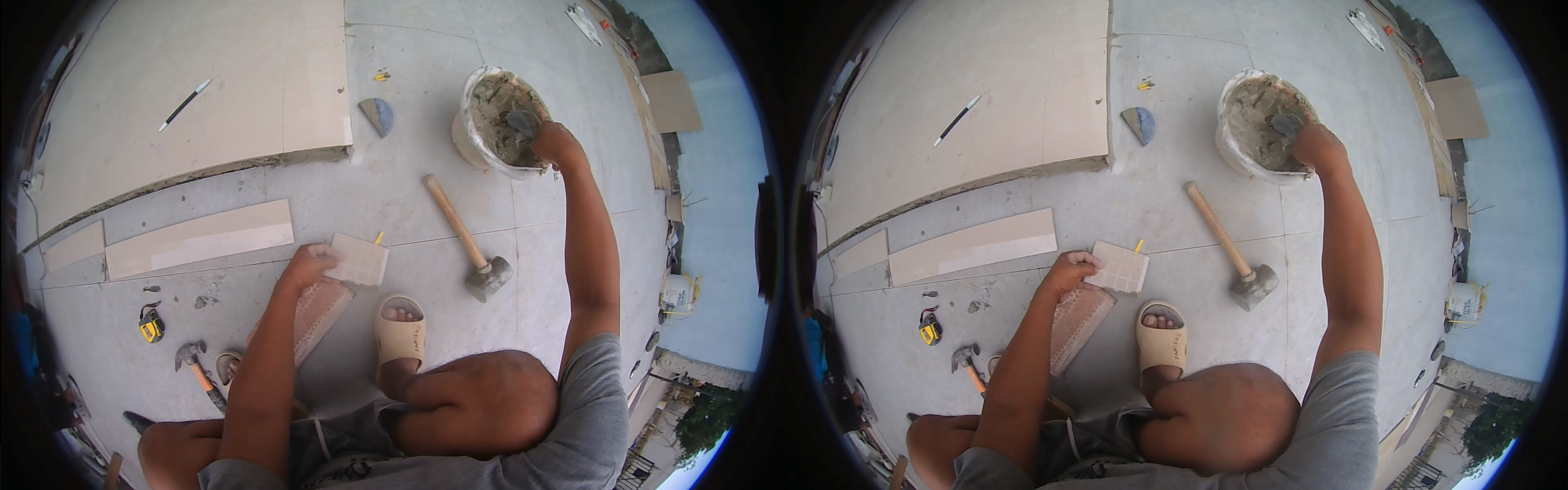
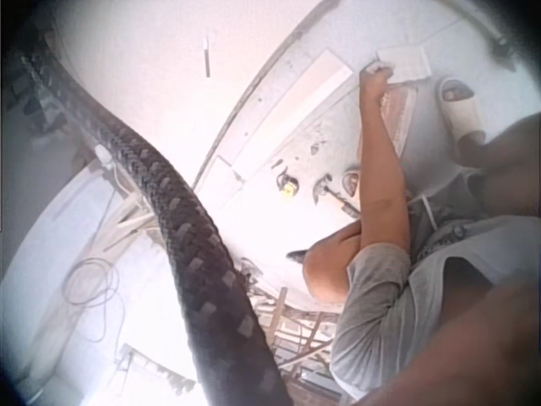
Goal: The person applies adhesive to a small tile using a notched trowel, places it on the floor, and taps it into place with a rubber mallet. They then use a wooden spacer to align the tile with adjacent tiles.
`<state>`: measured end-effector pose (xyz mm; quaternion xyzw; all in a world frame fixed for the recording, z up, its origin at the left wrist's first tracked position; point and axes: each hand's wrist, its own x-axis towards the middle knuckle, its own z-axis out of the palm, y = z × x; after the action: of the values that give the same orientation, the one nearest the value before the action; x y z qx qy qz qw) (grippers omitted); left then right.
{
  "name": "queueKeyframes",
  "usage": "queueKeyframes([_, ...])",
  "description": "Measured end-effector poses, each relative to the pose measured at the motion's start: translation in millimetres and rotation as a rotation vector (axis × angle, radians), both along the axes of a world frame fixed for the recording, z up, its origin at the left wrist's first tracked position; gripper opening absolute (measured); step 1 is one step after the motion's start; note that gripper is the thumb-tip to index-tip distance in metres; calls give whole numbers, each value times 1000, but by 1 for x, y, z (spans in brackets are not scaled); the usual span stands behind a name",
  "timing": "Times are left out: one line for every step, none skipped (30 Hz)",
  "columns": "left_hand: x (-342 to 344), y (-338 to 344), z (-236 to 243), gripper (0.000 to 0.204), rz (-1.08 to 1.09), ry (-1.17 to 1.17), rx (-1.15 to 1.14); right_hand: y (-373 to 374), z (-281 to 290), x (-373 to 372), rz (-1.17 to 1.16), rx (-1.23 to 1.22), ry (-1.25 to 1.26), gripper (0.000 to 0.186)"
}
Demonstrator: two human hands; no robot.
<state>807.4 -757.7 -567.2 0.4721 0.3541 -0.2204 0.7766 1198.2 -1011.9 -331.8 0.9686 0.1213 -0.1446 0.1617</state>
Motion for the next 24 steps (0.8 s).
queueKeyframes([0,0,0,17,2,-4,0,1,-6,0,89,-46,-89,27])
queueKeyframes([0,0,1,17,-2,-17,-19,1,-9,0,154,-112,-165,28])
queueKeyframes([0,0,1,17,3,-9,-5,1,-11,0,164,-118,-178,28])
queueKeyframes([0,0,1,17,3,-10,-8,2,-14,1,152,-144,-179,28])
queueKeyframes([0,0,1,17,0,-18,-27,2,-16,2,141,-170,-179,29])
queueKeyframes([-1,0,1,17,6,-13,-4,2,-18,1,138,-150,-197,28])
queueKeyframes([0,-1,1,17,6,-15,3,1,-20,0,134,-130,-214,28])
queueKeyframes([-1,-1,1,17,0,-20,-5,1,-22,0,130,-111,-230,28])
queueKeyframes([-1,-1,1,17,3,-17,15,0,-24,-1,117,-81,-232,27])
queueKeyframes([-1,-1,1,16,-2,-18,19,0,-26,-2,103,-52,-234,26])
queueKeyframes([-1,-1,2,16,-10,-24,9,1,-26,-3,87,-21,-248,26])
queueKeyframes([-1,-1,2,16,-7,-24,20,1,-27,-7,95,-7,-260,26])
queueKeyframes([-2,-1,3,16,-5,-30,16,0,-28,-11,103,9,-286,26])
queueKeyframes([-2,0,3,16,-5,-39,-4,1,-27,-15,94,13,-299,26])
queueKeyframes([-2,0,3,16,-2,-31,12,1,-25,-18,99,18,-294,26])
queueKeyframes([-1,0,3,16,-5,-27,11,-1,-20,-20,82,11,-276,26])
queueKeyframes([0,0,3,16,-16,-29,-7,-1,-16,-21,69,6,-258,26])
queueKeyframes([0,0,3,16,-6,-20,2,0,-14,-20,75,-2,-217,27])
queueKeyframes([0,1,3,16,-6,-17,-8,1,-12,-16,84,-6,-176,28])
queueKeyframes([0,0,2,16,-12,-16,-32,2,-11,-13,98,-1,-153,28])
queueKeyframes([1,0,2,15,-9,-13,-22,4,-15,-10,89,-10,-141,29])
queueKeyframes([2,1,2,15,-9,-11,-26,9,-22,-7,89,-9,-146,29])
queueKeyframes([2,0,3,15,-10,-11,-44,12,-28,-4,92,-7,-150,29])
queueKeyframes([2,0,3,15,-4,-5,-22,14,-33,-1,91,6,-161,29])
